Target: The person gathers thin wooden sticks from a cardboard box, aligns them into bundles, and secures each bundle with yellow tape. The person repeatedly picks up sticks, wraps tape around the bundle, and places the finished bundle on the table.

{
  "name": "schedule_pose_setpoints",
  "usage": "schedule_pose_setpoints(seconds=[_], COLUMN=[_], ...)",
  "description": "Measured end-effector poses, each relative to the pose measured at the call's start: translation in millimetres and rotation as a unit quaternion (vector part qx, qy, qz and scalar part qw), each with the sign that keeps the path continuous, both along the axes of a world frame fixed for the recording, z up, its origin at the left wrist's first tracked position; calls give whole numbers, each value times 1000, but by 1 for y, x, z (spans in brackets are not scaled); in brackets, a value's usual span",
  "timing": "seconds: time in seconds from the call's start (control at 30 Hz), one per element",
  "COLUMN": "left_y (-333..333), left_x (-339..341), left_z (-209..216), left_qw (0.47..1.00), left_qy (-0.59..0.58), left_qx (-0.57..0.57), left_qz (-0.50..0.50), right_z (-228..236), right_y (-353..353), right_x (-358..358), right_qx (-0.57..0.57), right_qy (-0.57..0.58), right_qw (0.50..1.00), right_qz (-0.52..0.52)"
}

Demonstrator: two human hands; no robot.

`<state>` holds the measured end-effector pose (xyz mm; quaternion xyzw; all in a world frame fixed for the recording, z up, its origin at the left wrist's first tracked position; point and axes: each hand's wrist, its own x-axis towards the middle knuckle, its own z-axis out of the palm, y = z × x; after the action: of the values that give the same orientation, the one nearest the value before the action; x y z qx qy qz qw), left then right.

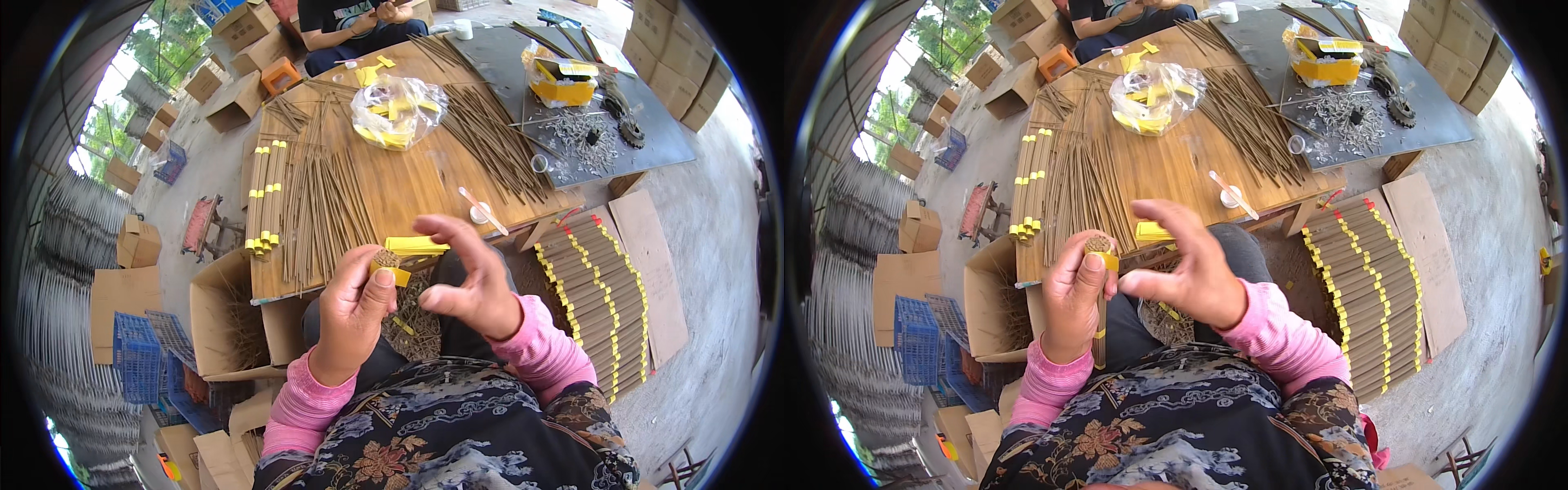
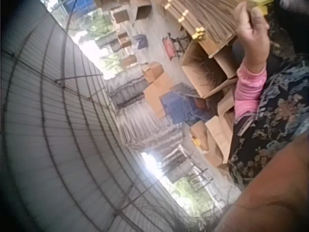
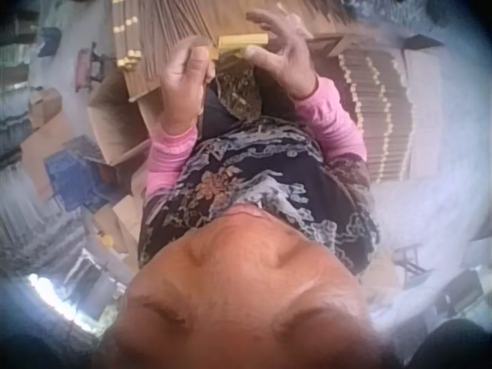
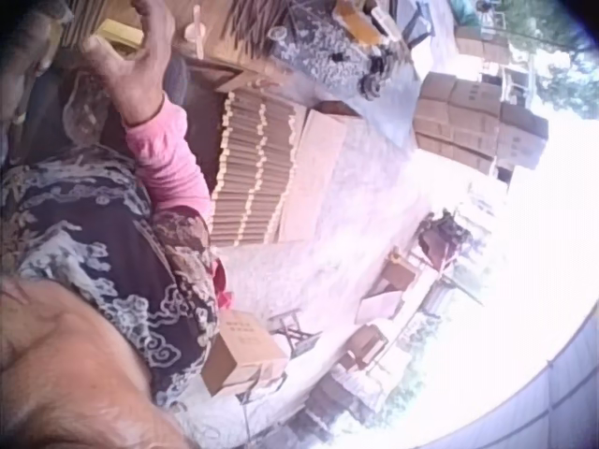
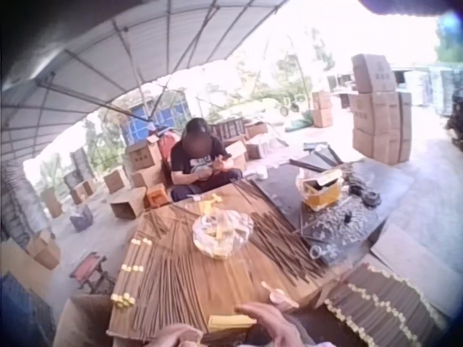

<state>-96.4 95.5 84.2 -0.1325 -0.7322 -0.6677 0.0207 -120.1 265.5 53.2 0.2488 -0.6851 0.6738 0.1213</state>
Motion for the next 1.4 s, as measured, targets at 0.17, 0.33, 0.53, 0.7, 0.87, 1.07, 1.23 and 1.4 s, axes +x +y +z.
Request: schedule_pose_setpoints(seconds=[0.17,0.33,0.53,0.7,0.87,1.07,1.23,1.4], left_y=[-5,-9,-17,-23,-23,-20,-24,-29], left_x=[10,18,20,18,14,13,15,15], left_z=[6,11,13,11,13,8,9,10], left_qw=[991,975,959,948,945,964,960,955], left_qy=[-48,-95,-120,-132,-158,-119,-110,-128], left_qx=[100,172,204,224,240,201,194,183], left_qz=[-68,-105,-153,-183,-156,-130,-166,-195], right_z=[14,13,12,14,15,32,27,21], right_y=[-28,-31,-27,-24,-21,-25,-24,-23], right_x=[3,8,2,-5,-11,-1,-12,-19], right_qx=[-177,-180,-77,-24,-8,-77,-11,-28], right_qy=[-125,-136,-1,40,17,-177,28,46], right_qw=[947,939,971,970,964,936,965,954], right_qz=[238,259,227,239,266,295,259,295])
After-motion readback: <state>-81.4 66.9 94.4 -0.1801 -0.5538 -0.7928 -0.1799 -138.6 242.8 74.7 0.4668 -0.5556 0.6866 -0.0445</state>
